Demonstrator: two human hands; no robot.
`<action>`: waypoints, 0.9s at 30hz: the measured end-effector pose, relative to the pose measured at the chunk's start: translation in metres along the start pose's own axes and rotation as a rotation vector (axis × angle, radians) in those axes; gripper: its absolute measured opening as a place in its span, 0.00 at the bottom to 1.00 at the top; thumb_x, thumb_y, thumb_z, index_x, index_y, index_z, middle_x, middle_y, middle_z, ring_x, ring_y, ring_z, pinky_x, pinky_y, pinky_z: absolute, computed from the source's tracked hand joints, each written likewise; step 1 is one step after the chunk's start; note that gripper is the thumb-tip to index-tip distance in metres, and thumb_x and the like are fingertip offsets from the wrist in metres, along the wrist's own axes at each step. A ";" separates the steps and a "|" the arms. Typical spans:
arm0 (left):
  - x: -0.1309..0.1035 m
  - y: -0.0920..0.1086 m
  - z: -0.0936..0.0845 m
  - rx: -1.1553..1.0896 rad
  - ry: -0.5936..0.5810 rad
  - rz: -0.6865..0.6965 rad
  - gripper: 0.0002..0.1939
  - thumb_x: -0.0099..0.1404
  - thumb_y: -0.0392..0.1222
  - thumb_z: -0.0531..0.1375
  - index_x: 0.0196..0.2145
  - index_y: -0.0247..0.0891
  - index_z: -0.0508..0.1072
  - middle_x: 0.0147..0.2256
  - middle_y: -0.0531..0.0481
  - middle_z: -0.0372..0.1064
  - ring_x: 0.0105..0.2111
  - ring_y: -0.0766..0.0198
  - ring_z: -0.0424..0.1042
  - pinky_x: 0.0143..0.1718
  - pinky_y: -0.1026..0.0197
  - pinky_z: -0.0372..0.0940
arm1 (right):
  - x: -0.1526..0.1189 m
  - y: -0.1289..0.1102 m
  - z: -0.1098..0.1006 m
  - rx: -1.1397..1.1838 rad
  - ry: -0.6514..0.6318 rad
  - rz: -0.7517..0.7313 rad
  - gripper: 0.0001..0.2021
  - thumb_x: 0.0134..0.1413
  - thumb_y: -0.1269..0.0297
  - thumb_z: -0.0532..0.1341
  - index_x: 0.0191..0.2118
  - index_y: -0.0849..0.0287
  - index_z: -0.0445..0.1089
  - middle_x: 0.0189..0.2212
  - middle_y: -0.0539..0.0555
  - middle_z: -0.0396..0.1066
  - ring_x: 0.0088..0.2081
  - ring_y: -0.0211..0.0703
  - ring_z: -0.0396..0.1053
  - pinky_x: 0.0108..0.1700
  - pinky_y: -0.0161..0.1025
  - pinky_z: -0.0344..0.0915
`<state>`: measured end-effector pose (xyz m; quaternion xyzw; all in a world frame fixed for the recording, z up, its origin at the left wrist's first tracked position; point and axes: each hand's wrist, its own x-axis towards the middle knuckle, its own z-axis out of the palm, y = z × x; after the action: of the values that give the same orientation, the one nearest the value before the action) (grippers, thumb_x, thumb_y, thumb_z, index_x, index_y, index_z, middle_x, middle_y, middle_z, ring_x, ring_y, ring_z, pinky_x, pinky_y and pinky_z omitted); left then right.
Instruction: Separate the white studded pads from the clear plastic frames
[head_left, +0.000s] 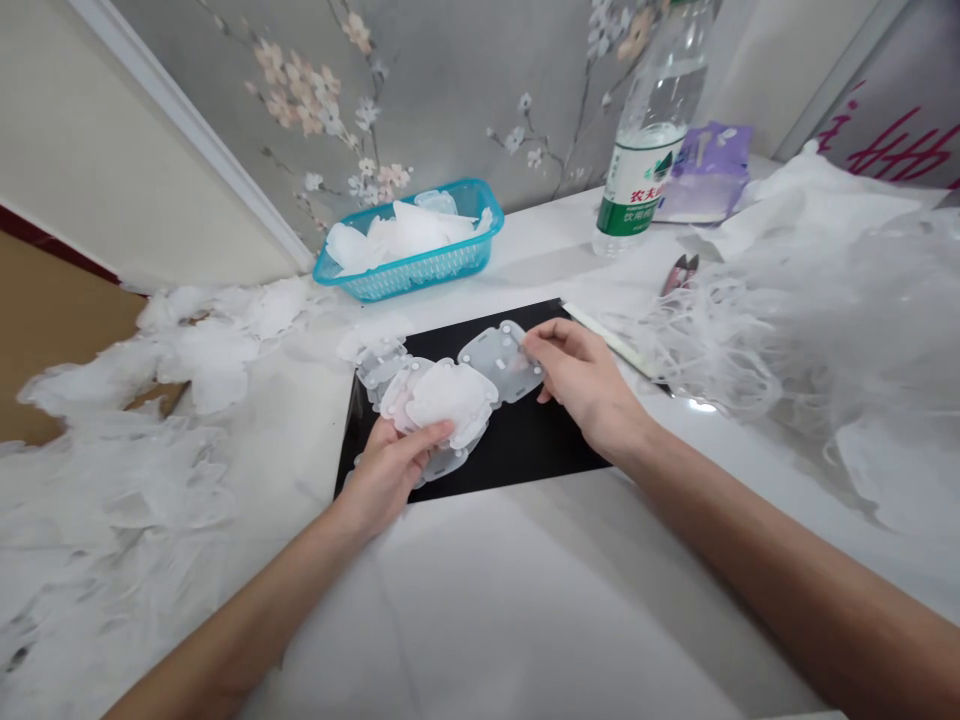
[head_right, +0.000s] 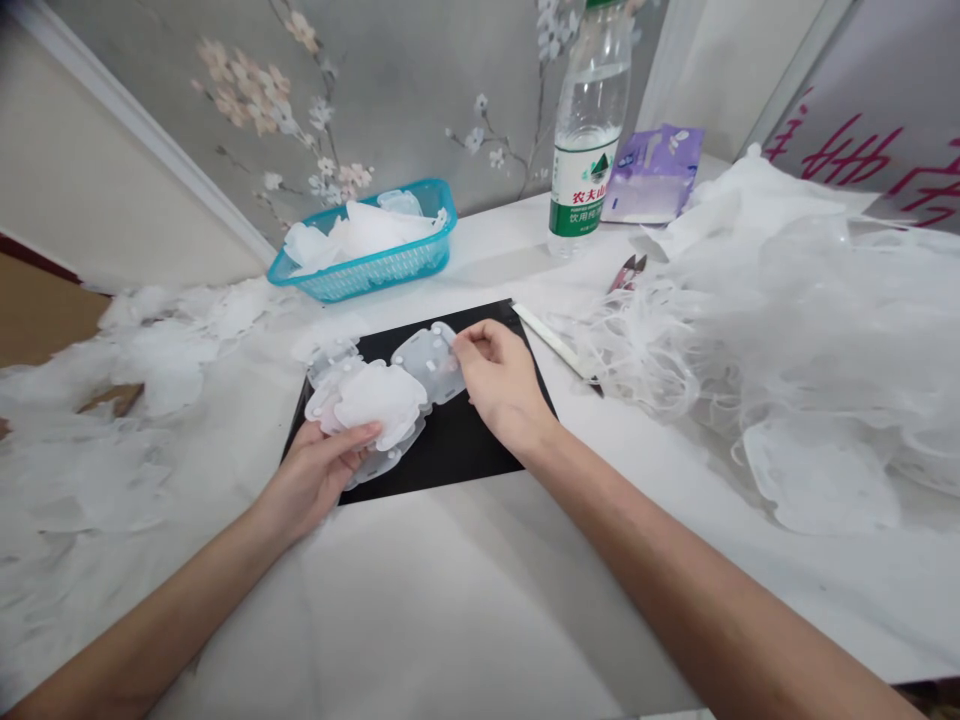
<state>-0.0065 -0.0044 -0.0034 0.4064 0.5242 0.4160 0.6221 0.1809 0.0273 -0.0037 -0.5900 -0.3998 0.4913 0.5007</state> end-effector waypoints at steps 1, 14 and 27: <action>0.000 0.000 0.000 -0.001 0.003 -0.002 0.28 0.54 0.37 0.65 0.53 0.45 0.65 0.49 0.50 0.70 0.50 0.59 0.67 0.47 0.64 0.65 | -0.001 0.001 0.000 0.014 0.048 -0.079 0.05 0.55 0.68 0.55 0.29 0.61 0.63 0.23 0.48 0.63 0.20 0.31 0.56 0.21 0.29 0.57; 0.003 0.004 0.002 -0.163 -0.003 -0.026 0.17 0.58 0.46 0.61 0.45 0.40 0.72 0.45 0.50 0.72 0.46 0.60 0.70 0.39 0.65 0.67 | -0.020 0.015 0.009 -0.315 -0.535 -0.709 0.07 0.55 0.68 0.59 0.40 0.61 0.69 0.48 0.52 0.64 0.18 0.24 0.48 0.21 0.29 0.52; 0.001 0.000 -0.002 0.055 -0.080 -0.039 0.28 0.54 0.40 0.65 0.53 0.43 0.66 0.46 0.48 0.72 0.48 0.55 0.69 0.49 0.56 0.64 | -0.011 0.004 0.005 -0.050 -0.378 -0.156 0.12 0.51 0.63 0.61 0.41 0.62 0.69 0.38 0.51 0.67 0.21 0.28 0.57 0.19 0.30 0.54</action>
<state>-0.0084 -0.0030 -0.0037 0.4296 0.5179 0.3727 0.6390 0.1739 0.0164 -0.0059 -0.4668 -0.5433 0.5427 0.4385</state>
